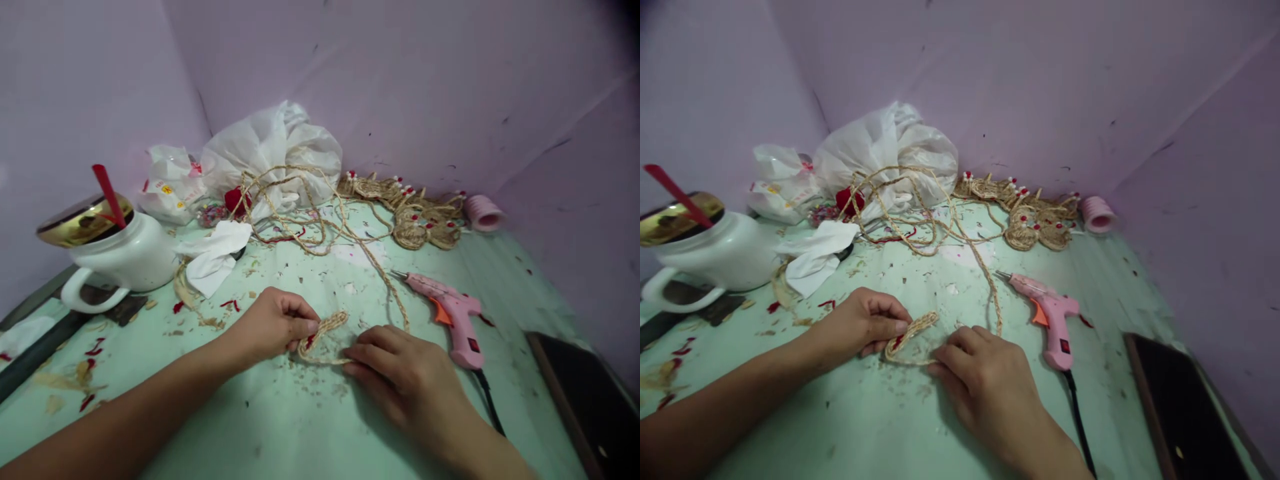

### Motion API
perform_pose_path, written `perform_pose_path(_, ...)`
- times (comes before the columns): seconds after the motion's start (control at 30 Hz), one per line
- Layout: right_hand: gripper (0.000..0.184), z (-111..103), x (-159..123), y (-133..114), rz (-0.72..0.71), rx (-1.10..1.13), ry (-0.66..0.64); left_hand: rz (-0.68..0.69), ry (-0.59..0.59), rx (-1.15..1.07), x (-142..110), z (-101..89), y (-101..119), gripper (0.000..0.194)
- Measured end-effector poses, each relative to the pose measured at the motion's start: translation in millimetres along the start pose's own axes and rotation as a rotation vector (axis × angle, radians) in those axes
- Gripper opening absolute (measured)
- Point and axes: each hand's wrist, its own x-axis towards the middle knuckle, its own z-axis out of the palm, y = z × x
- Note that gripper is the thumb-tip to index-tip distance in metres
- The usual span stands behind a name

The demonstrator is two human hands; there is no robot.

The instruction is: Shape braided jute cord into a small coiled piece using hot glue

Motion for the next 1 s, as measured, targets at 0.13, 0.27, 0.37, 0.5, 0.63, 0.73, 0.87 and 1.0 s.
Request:
perform_pose_path(0.13,0.011,5.9,-5.3,0.1,0.079,0.079,0.01,0.092,0.055,0.186,0.3,6.9,-1.5,0.01)
perform_pose_path(0.27,0.011,8.8,-5.6,-2.6,0.149,0.131,0.026,0.233,-0.031,0.363,-3.8,4.8,0.8,0.017)
perform_pose_path(0.37,0.011,11.0,-5.7,-4.8,0.215,0.151,0.037,0.292,-0.122,0.522,-11.1,0.0,4.5,0.017)
perform_pose_path(0.5,0.01,13.0,-5.6,-7.8,0.292,0.163,0.089,0.286,-0.127,0.729,-21.5,-0.5,6.4,0.017)
perform_pose_path(0.63,0.012,14.4,-4.7,-9.8,0.341,0.204,0.123,0.292,-0.095,0.837,-27.1,5.5,6.6,0.017)
perform_pose_path(0.73,0.013,15.5,-3.7,-10.1,0.337,0.202,0.135,0.281,-0.068,0.86,-28.5,9.7,7.8,0.02)
perform_pose_path(0.87,0.014,17.2,-2.4,-10.6,0.293,0.145,0.186,0.297,-0.029,0.864,-28.6,13.4,6.2,0.019)
perform_pose_path(1.0,0.016,19.4,-1.5,-12.6,0.256,0.062,0.237,0.365,0.063,0.867,-27.0,17.9,-1.5,0.013)
